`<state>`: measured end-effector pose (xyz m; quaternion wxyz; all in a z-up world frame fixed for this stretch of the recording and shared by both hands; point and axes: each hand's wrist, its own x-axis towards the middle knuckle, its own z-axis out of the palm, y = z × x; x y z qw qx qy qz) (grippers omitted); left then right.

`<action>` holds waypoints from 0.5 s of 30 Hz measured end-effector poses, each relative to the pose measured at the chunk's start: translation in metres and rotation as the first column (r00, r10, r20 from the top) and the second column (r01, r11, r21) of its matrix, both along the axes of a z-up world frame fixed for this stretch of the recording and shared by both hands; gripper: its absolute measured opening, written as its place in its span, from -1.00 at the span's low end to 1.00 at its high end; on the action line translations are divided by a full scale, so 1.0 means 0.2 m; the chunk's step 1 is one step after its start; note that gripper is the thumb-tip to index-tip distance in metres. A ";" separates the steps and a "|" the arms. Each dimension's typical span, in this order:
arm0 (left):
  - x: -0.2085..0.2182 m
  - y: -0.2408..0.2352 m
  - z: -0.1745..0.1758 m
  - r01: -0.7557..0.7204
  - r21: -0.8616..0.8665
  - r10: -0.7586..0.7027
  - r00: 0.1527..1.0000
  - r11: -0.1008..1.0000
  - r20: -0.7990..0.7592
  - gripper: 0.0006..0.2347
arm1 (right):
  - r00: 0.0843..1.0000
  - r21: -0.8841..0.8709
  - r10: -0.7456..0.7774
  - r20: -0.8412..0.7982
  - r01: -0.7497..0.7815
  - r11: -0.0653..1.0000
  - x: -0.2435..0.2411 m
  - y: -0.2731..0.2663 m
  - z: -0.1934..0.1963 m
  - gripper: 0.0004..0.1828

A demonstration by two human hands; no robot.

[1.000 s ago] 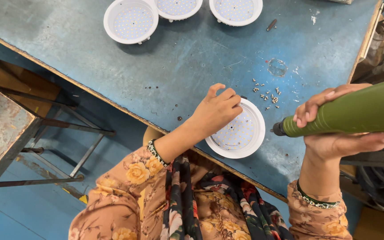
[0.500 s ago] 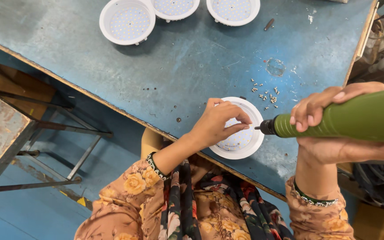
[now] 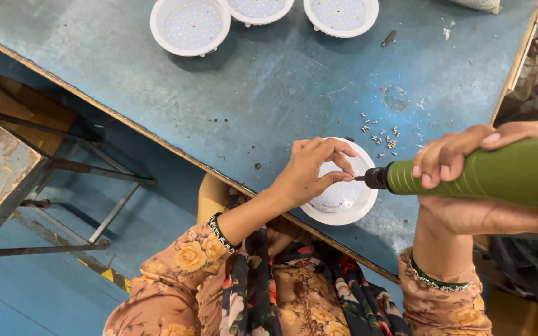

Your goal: The person uses a green electric screwdriver to fasten screws into the center of white circular LED light fixtures. They handle the fixtures one at a time, rotating them to align the screwdriver, and place finished units on the table.

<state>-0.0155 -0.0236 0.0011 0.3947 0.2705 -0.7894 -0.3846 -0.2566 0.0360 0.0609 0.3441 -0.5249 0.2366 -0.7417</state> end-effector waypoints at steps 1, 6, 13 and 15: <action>0.00 0.00 0.00 0.000 0.004 0.000 1.000 1.000 0.002 -0.72 | 1.000 -0.004 0.011 0.002 -0.011 1.000 -0.01 0.00 -0.01 0.09; 0.00 0.00 0.00 0.035 0.051 -0.034 0.999 0.998 -0.026 -0.72 | 1.000 -0.001 -0.006 -0.019 0.006 1.000 -0.03 0.00 -0.05 0.15; 0.05 0.01 0.00 -0.011 -0.013 0.011 1.000 1.000 0.008 -0.64 | 0.999 -0.067 -0.002 -0.049 -0.001 0.998 0.05 -0.04 -0.03 0.06; 0.09 0.02 0.00 -0.068 -0.099 0.074 0.996 0.993 0.059 -0.59 | 0.999 -0.081 -0.030 -0.045 0.026 0.996 0.12 -0.07 -0.03 0.03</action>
